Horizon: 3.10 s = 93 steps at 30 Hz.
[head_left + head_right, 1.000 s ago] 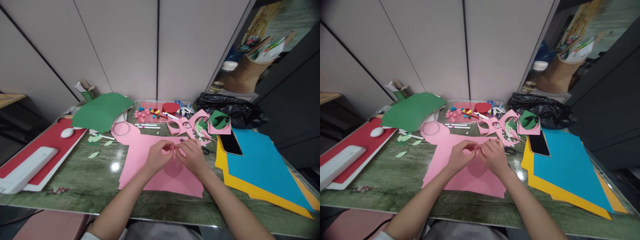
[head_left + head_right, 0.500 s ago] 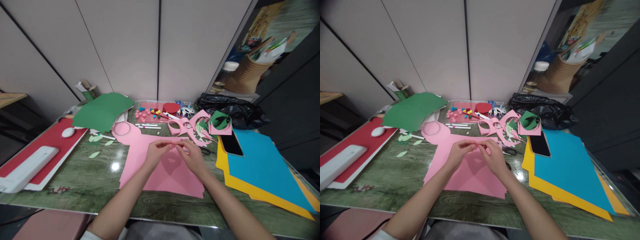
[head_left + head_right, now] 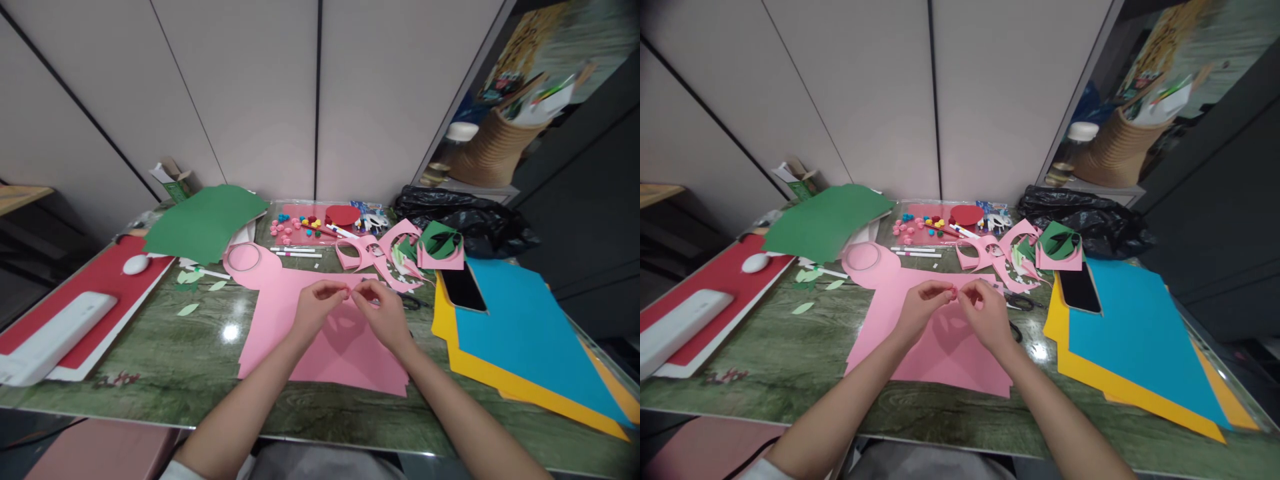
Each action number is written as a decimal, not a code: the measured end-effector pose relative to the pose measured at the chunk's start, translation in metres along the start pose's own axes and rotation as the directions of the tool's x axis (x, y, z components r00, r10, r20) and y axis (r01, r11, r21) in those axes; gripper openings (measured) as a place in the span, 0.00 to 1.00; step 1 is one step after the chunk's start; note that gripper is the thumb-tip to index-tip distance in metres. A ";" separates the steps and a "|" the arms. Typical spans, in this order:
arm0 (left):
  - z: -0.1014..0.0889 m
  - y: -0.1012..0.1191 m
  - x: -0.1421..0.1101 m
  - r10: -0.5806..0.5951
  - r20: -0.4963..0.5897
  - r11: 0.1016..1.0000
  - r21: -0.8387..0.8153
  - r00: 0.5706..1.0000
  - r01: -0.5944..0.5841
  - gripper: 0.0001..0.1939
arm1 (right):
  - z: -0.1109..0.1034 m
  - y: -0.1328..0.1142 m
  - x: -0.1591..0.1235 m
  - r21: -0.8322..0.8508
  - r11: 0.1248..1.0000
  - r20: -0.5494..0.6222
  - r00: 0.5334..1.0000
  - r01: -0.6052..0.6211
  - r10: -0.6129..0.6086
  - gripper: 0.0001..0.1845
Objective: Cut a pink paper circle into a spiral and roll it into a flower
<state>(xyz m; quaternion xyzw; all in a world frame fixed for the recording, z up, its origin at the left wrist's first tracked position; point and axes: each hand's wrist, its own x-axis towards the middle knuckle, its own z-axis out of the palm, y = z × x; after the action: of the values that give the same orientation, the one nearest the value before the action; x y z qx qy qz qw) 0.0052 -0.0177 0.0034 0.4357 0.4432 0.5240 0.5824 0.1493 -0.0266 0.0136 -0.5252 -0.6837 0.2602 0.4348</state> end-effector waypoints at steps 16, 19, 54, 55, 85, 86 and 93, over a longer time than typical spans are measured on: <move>0.002 0.001 -0.002 0.130 -0.008 0.980 0.155 0.991 -0.127 0.10 | -0.004 0.000 0.001 -0.164 0.973 -0.027 0.986 0.161 -0.167 0.06; 0.005 0.001 -0.004 0.173 0.006 0.967 0.190 0.985 -0.171 0.09 | -0.004 0.000 0.000 -0.209 0.964 -0.025 0.984 0.165 -0.174 0.05; 0.001 -0.001 -0.002 0.042 0.019 0.997 0.069 0.999 -0.043 0.09 | -0.004 0.001 0.001 -0.114 0.976 0.002 0.982 0.187 -0.188 0.06; 0.001 -0.001 -0.001 0.038 0.019 0.997 0.066 0.999 -0.039 0.09 | -0.004 0.001 0.001 -0.117 0.975 0.004 0.982 0.188 -0.189 0.07; 0.001 -0.007 0.002 -0.024 0.058 0.995 -0.093 0.998 0.030 0.13 | -0.002 0.018 0.008 0.060 0.985 0.057 0.985 -0.164 0.160 0.06; 0.001 -0.006 0.002 -0.016 0.063 0.997 -0.078 0.998 0.021 0.13 | -0.003 0.018 0.008 0.055 0.986 0.058 0.986 -0.159 0.156 0.06; -0.001 -0.001 0.002 0.072 0.109 0.991 0.103 0.991 -0.083 0.12 | -0.007 0.012 0.011 -0.004 0.995 0.043 0.994 -0.099 0.099 0.05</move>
<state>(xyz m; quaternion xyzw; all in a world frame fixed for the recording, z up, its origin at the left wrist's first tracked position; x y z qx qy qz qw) 0.0042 -0.0154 0.0021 0.5100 0.4222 0.4982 0.5599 0.1610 -0.0135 0.0109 -0.5530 -0.6665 0.2920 0.4059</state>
